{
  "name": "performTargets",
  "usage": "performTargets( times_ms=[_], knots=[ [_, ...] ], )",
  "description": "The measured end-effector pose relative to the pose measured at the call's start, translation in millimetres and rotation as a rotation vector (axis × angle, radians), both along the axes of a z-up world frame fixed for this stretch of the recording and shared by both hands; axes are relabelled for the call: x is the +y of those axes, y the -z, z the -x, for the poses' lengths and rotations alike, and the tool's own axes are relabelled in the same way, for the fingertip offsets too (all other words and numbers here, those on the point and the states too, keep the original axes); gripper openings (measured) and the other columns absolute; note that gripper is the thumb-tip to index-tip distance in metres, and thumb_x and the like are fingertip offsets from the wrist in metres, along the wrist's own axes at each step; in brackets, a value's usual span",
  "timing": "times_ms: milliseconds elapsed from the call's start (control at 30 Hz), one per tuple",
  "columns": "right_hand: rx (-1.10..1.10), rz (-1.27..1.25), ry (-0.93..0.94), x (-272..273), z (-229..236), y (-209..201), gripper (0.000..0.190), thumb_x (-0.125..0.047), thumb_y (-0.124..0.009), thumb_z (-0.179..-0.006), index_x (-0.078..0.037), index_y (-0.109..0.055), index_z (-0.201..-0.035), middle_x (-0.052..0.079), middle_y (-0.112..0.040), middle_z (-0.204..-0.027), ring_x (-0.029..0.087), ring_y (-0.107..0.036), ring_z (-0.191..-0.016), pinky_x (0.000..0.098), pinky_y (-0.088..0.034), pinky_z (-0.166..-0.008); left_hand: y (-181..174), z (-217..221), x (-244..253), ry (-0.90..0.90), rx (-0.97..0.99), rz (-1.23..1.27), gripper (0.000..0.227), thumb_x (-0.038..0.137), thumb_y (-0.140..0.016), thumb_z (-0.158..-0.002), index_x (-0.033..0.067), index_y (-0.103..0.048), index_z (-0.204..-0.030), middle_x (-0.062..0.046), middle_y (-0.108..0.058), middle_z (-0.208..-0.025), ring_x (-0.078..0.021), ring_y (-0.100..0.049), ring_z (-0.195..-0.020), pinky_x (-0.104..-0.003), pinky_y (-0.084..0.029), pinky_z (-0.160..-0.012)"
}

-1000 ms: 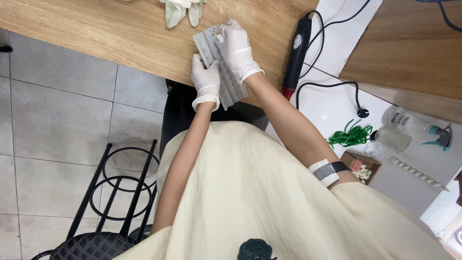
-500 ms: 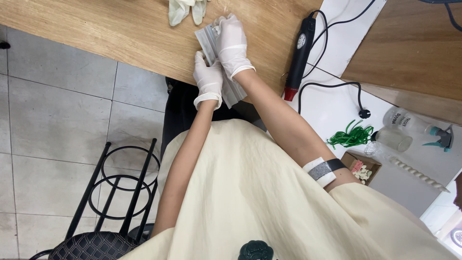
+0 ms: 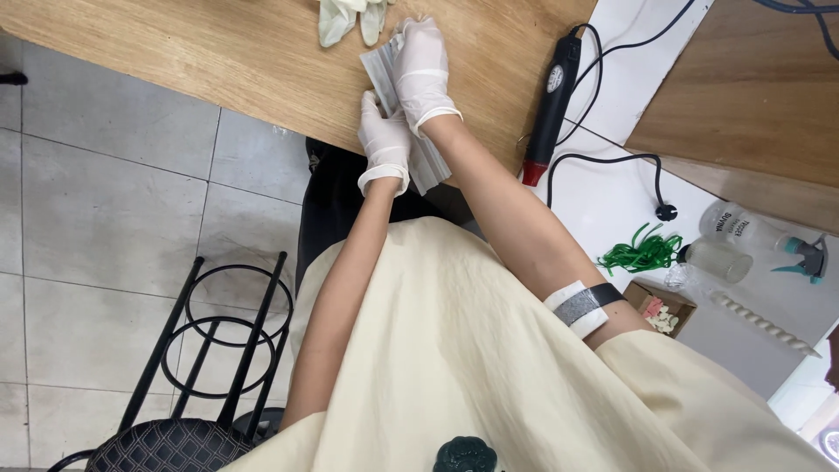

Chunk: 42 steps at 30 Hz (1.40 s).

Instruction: Clean and heat candle molds using a cloth and a heat gun.

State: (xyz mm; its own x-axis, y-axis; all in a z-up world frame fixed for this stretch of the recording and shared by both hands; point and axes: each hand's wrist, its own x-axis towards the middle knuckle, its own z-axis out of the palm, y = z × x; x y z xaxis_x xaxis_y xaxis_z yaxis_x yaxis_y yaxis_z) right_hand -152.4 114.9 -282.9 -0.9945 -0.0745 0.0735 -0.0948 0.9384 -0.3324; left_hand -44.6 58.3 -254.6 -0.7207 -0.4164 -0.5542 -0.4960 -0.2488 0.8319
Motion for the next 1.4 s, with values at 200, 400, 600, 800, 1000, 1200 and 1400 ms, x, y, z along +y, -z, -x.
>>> performTargets(
  times_ms=[200,400,600,800,1000,1200,1400],
  knots=[
    [-0.011,0.074,-0.028,13.2,24.0,2.7,0.007,-0.009,-0.071,-0.085,-0.004,-0.075,-0.089,0.022,-0.070,-0.092,0.040,-0.069,-0.085,0.0469,-0.056,-0.076,-8.8,-5.8,-4.3,0.076,-0.040,0.041,0.028,0.002,-0.073,-0.086,0.0015,-0.060,-0.111,-0.014,-0.078,-0.102,-0.0225,-0.076,-0.090,-0.035,-0.057,-0.081],
    [-0.360,0.896,0.267,51.5,-4.7,-46.9,0.025,-0.017,-0.078,-0.084,-0.005,-0.076,-0.105,0.008,-0.079,-0.100,0.021,-0.076,-0.093,0.0332,-0.063,-0.086,-30.3,2.4,-11.6,0.080,-0.117,-0.006,0.029,0.003,-0.070,-0.088,0.0038,-0.058,-0.114,-0.014,-0.077,-0.103,-0.0240,-0.076,-0.087,-0.036,-0.059,-0.078],
    [-0.196,0.191,-0.188,25.7,-12.8,-46.8,0.019,-0.015,-0.083,-0.082,-0.006,-0.080,-0.098,0.016,-0.066,-0.107,0.035,-0.065,-0.099,0.0419,-0.052,-0.087,-11.6,-1.8,-6.5,0.085,-0.067,0.045,0.027,0.004,-0.073,-0.087,0.0031,-0.059,-0.110,-0.013,-0.078,-0.101,-0.0231,-0.076,-0.089,-0.036,-0.058,-0.079],
    [-0.139,0.295,-0.080,15.6,-3.5,-35.6,0.017,-0.012,-0.080,-0.083,-0.006,-0.079,-0.100,0.016,-0.067,-0.107,0.034,-0.065,-0.101,0.0400,-0.054,-0.090,1.8,-2.2,-2.3,0.051,-0.062,0.022,0.026,0.004,-0.073,-0.087,0.0019,-0.059,-0.109,-0.013,-0.078,-0.101,-0.0230,-0.076,-0.089,-0.036,-0.058,-0.080],
    [0.132,0.156,0.013,24.9,20.0,12.9,0.019,-0.021,-0.088,-0.077,-0.011,-0.083,-0.093,0.019,-0.073,-0.096,0.036,-0.068,-0.095,0.0401,-0.054,-0.083,-5.9,-0.8,-5.6,0.074,-0.071,0.037,0.029,0.003,-0.073,-0.086,0.0020,-0.059,-0.111,-0.013,-0.077,-0.101,-0.0216,-0.076,-0.088,-0.036,-0.057,-0.079],
    [-0.494,1.131,0.406,82.5,31.6,9.7,0.026,-0.014,-0.073,-0.101,-0.010,-0.074,-0.127,0.004,-0.081,-0.100,0.011,-0.069,-0.085,0.0256,-0.054,-0.072,-48.7,7.9,-12.5,0.028,-0.188,-0.150,0.024,0.001,-0.068,-0.088,0.0013,-0.058,-0.111,-0.013,-0.075,-0.097,-0.0231,-0.070,-0.069,-0.037,-0.057,-0.060],
    [-0.761,1.676,0.303,76.8,-10.8,-121.8,0.053,-0.009,-0.059,-0.100,-0.022,-0.043,-0.149,0.004,-0.072,-0.101,0.011,-0.065,-0.076,0.0262,-0.053,-0.064,12.7,-3.2,-0.2,0.052,-0.012,-0.007,0.031,-0.001,-0.072,-0.088,0.0012,-0.058,-0.115,-0.011,-0.076,-0.099,-0.0120,-0.073,-0.071,-0.029,-0.059,-0.060]
  ],
)
